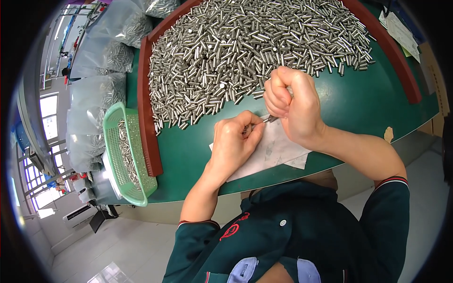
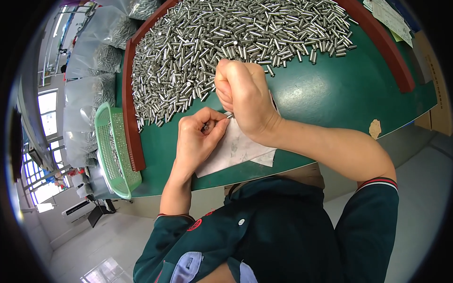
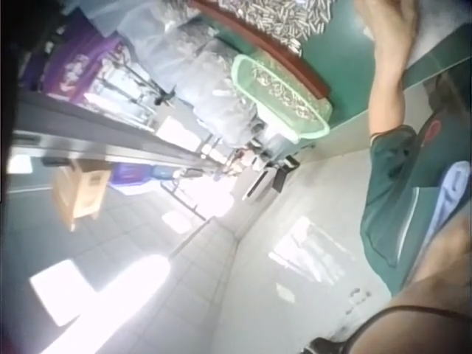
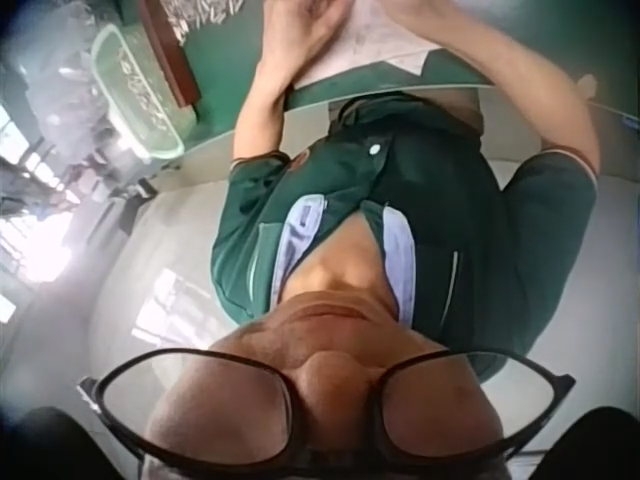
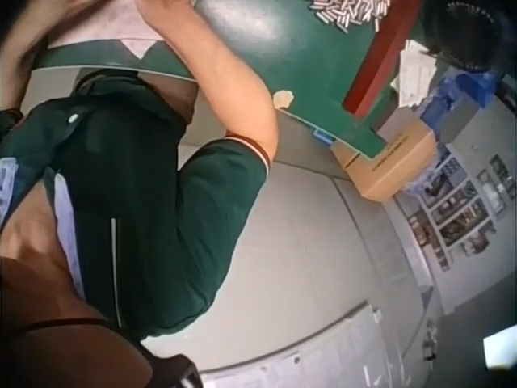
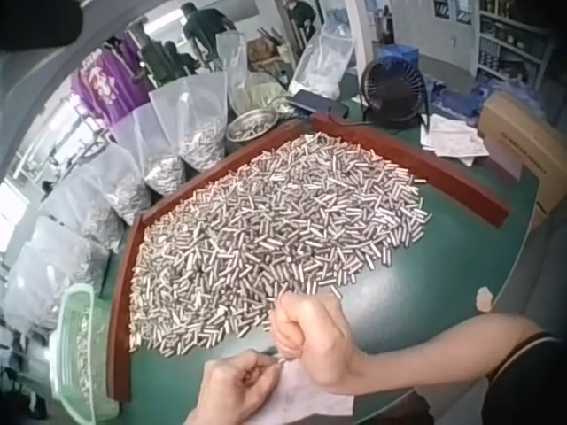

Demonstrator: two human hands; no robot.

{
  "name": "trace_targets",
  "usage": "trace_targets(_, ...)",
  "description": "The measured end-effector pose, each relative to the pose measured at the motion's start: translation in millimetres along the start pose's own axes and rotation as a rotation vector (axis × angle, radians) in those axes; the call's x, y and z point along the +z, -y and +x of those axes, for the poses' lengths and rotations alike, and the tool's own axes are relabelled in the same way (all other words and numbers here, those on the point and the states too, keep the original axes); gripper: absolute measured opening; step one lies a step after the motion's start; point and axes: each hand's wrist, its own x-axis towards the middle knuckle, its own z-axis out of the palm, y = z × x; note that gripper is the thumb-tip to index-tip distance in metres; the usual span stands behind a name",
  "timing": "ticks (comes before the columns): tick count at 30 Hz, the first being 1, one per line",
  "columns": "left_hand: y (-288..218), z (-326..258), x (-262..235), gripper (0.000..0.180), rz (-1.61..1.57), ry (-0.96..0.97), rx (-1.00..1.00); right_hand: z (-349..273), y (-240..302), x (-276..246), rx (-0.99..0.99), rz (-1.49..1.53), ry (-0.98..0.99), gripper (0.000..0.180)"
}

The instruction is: Inspecting and cleaning internal parts of small metal cylindrical components using a metal tool at a factory workbench.

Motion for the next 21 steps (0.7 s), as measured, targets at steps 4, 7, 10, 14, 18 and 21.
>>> trace_targets(4, 0.4, 0.4, -1.2, 0.006, 0.029, 0.020, -0.007, -0.1, -0.6, 0.1, -0.008, -0.005, 0.003, 0.038)
trace_targets(7, -0.3, 0.8, -0.8, 0.006, 0.020, 0.017, -0.001, -0.5, -0.6, -0.4, -0.008, 0.000, 0.007, 0.038)
trace_targets(10, -0.5, 1.1, -0.4, 0.006, 0.014, 0.025, -0.002, -2.1, -2.7, -1.8, -0.025, -0.020, 0.013, 0.038)
trace_targets(14, -2.6, 1.7, -1.1, 0.007, -0.001, 0.022, 0.013, -5.2, -5.7, -3.3, -0.116, -0.102, 0.084, 0.030)
trace_targets(18, -2.3, 1.6, -2.4, 0.008, -0.001, 0.030, 0.012, -11.4, -11.0, 0.0, -0.196, -0.142, 0.140, 0.030)
trace_targets(21, -3.0, 1.0, -1.4, 0.008, 0.007, 0.023, 0.019, -13.1, -12.4, -1.3, -0.215, -0.171, 0.146, 0.029)
